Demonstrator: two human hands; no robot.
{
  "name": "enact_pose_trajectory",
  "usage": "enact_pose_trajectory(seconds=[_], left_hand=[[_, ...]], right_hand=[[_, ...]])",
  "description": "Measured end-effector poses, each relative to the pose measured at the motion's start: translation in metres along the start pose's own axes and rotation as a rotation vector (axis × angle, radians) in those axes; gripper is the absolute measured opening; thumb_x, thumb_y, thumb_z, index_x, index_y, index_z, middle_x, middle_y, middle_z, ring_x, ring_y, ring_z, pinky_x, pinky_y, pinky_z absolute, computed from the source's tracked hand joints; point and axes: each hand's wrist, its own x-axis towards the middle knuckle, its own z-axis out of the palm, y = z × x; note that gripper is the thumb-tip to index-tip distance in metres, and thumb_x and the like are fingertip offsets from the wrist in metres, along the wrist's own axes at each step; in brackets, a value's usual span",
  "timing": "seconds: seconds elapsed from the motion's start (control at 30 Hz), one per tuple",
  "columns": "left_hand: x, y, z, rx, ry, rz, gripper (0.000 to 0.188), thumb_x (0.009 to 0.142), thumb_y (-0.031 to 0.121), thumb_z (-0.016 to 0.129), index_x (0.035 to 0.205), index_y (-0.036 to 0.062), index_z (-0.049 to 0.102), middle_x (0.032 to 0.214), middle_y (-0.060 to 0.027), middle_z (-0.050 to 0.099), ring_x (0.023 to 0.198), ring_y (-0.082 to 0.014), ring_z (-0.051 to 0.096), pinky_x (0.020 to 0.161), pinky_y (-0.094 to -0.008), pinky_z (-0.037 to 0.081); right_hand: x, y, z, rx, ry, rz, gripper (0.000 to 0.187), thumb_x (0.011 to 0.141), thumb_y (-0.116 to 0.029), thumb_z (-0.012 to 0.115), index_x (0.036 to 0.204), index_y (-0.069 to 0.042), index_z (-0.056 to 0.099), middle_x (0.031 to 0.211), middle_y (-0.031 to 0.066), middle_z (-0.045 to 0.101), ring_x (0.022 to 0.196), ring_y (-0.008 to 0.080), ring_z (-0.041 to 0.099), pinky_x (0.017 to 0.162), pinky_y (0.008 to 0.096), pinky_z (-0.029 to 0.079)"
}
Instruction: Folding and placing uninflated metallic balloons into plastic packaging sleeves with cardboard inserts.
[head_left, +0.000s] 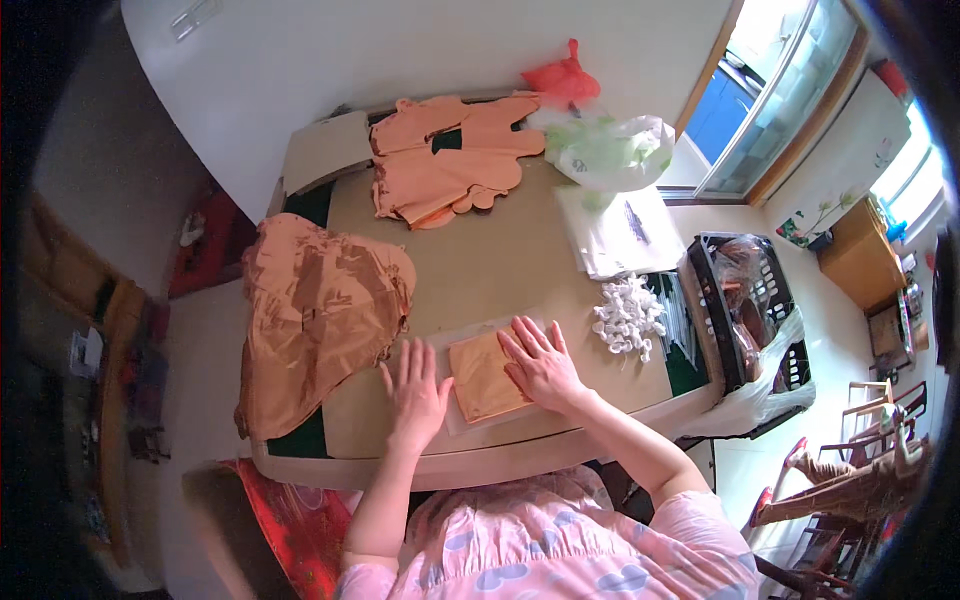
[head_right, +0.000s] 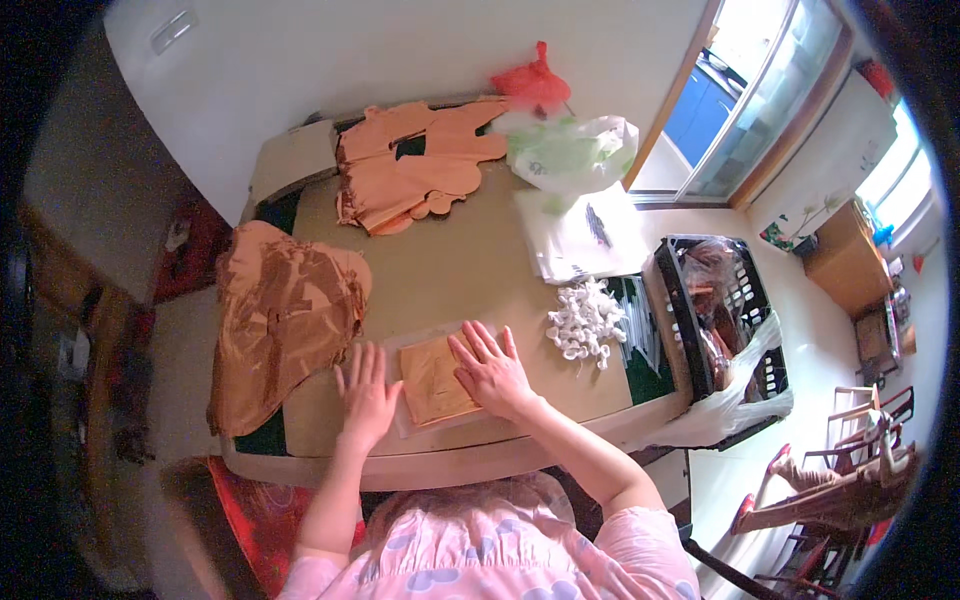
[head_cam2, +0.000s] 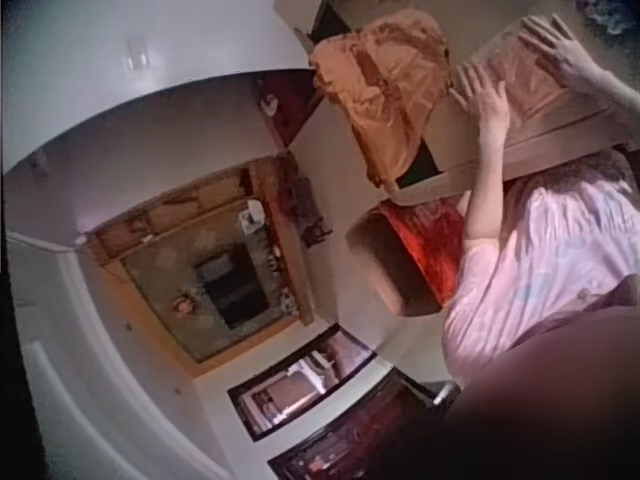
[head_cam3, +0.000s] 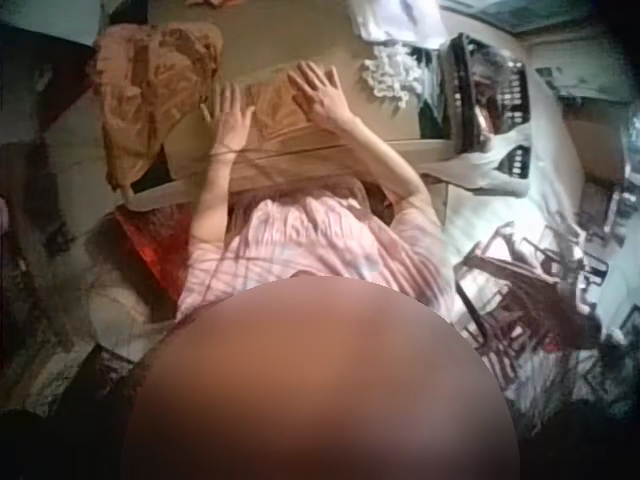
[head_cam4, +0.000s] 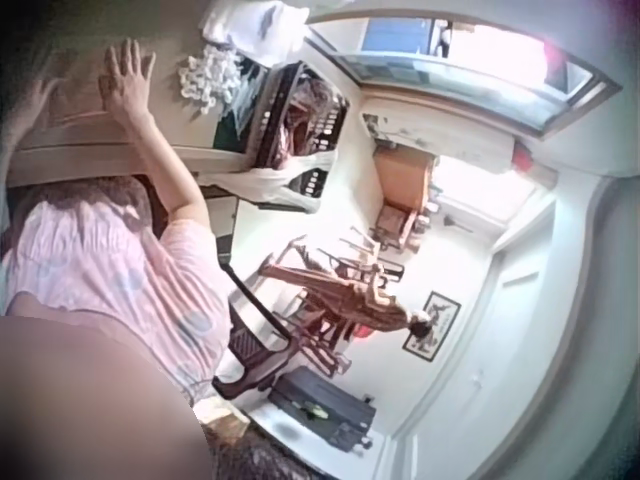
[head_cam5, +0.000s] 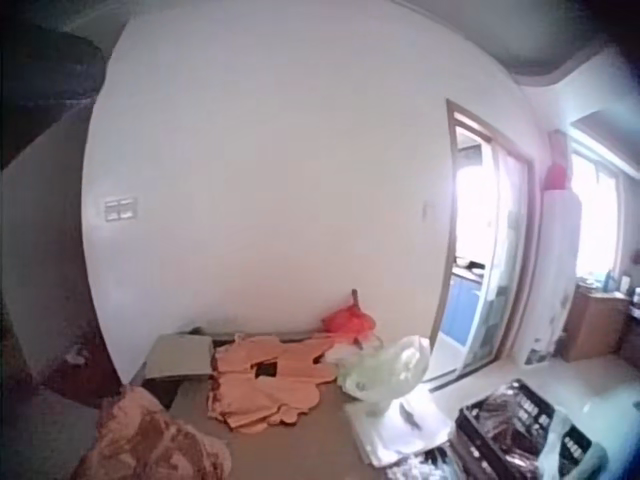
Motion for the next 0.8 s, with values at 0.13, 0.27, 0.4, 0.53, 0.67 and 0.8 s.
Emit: enact_pose_trajectory(seconds=[0.13,0.27,0.4,0.53,0.67,0.8], left_hand=[[0.009,0.025,-0.022,-0.232,0.300,0.111,0.042,0.090,0.016,0.060,0.127,-0.0003,0.052,0.136,-0.0198,0.049,0.133,-0.0365,0.039,0.111,-0.0516,0.030],[-0.003,0.029,-0.021,-0.454,0.193,-0.112,0.023,0.088,0.009,0.061,0.111,0.0063,0.060,0.112,-0.0150,0.062,0.103,-0.0303,0.061,0.082,-0.0405,0.050],[-0.012,0.003,0.008,-0.776,0.141,-0.263,0.008,0.088,0.010,0.064,0.087,0.0021,0.066,0.074,-0.0121,0.067,0.061,-0.0255,0.065,0.056,-0.0381,0.049],[-0.010,0.008,0.011,-1.167,-0.025,-0.433,0.019,0.092,0.017,0.065,0.089,-0.0010,0.069,0.064,-0.0044,0.066,0.043,-0.0100,0.054,0.043,-0.0289,0.041],[-0.005,0.009,0.012,-1.119,-0.106,-0.475,0.021,0.090,0.019,0.067,0.089,-0.0009,0.071,0.067,-0.0044,0.067,0.050,-0.0090,0.058,0.048,-0.0269,0.044],[-0.005,0.009,0.022,-1.009,0.086,-0.320,0.018,0.088,0.018,0.070,0.089,0.0002,0.070,0.071,-0.0047,0.069,0.059,-0.0095,0.061,0.055,-0.0264,0.048]], right_hand=[[0.000,-0.002,0.000,-0.009,-0.023,0.006,0.053,0.097,-0.036,0.046,0.145,-0.014,0.039,0.152,0.0154,0.034,0.143,0.0293,0.027,0.114,0.0599,0.016],[-0.001,-0.003,0.001,0.000,-0.013,0.000,0.054,0.097,-0.035,0.047,0.146,-0.014,0.038,0.152,0.0159,0.034,0.143,0.0293,0.027,0.114,0.0597,0.016],[0.000,-0.003,0.000,-0.028,-0.042,0.012,0.055,0.097,-0.036,0.048,0.147,-0.016,0.037,0.153,0.0151,0.032,0.144,0.0292,0.026,0.115,0.0568,0.015],[0.000,-0.002,-0.003,-0.013,-0.037,0.006,0.055,0.097,-0.036,0.049,0.147,-0.016,0.037,0.152,0.0152,0.033,0.143,0.0294,0.027,0.116,0.0565,0.014],[0.000,-0.001,-0.001,0.003,-0.041,0.007,0.055,0.097,-0.036,0.049,0.147,-0.015,0.038,0.152,0.0149,0.034,0.143,0.0290,0.027,0.116,0.0561,0.014],[0.001,-0.002,-0.001,0.006,-0.034,0.004,0.054,0.097,-0.036,0.048,0.146,-0.015,0.039,0.152,0.0147,0.034,0.143,0.0291,0.027,0.115,0.0575,0.015]])
